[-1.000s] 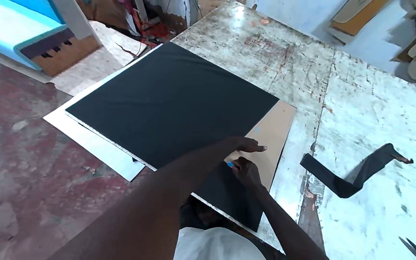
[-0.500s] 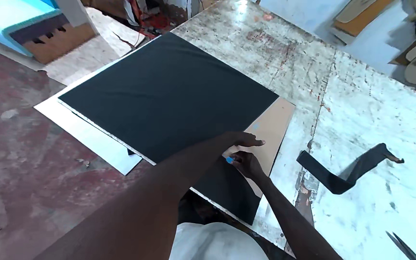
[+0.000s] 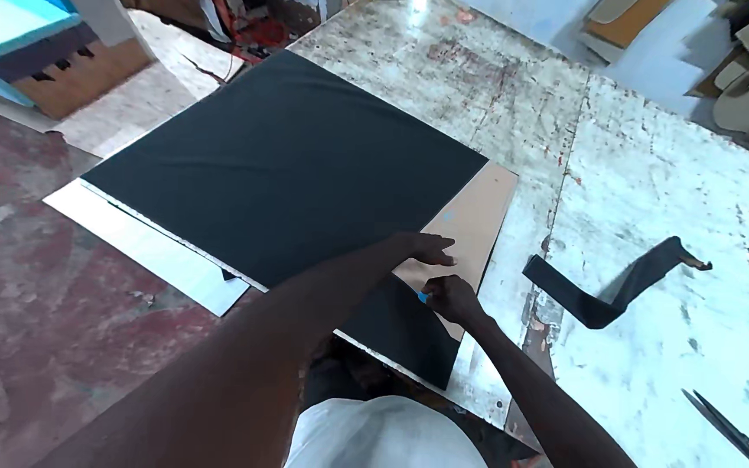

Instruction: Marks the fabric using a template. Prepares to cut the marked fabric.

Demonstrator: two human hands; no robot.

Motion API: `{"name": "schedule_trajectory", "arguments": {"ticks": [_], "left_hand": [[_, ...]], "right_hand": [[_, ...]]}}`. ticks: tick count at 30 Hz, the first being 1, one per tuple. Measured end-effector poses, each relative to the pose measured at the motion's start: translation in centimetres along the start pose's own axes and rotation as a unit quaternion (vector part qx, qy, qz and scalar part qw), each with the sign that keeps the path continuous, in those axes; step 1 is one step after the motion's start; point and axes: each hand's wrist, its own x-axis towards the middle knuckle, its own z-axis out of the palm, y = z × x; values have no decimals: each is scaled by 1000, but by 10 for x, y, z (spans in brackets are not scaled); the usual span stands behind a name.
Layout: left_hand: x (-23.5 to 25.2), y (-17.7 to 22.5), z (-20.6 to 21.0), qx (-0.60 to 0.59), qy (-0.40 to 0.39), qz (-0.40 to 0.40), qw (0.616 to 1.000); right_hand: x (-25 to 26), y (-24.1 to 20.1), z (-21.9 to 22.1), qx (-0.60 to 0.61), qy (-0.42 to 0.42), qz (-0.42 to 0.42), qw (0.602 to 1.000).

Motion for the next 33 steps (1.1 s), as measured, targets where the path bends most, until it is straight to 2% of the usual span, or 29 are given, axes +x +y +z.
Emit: {"name": "schedule_trajectory", "arguments": {"ticks": [2, 7, 19, 27, 33], "left_hand": [[34, -26, 19, 62, 32, 56, 996], [37, -19, 33, 139, 10, 31, 990], [36, -3, 75, 183, 96, -25, 978], [36, 0, 77, 197, 99, -35, 975], [37, 0, 77, 197, 100, -38, 975]], "right_hand": [[-14, 9, 2, 8, -11, 25, 1000], [-47, 28, 7, 24, -26, 46, 998], [-75, 41, 12, 45, -37, 41, 997], [-81, 42, 11, 35, -50, 49, 997], [-78, 45, 12, 14, -41, 5, 999]]}}
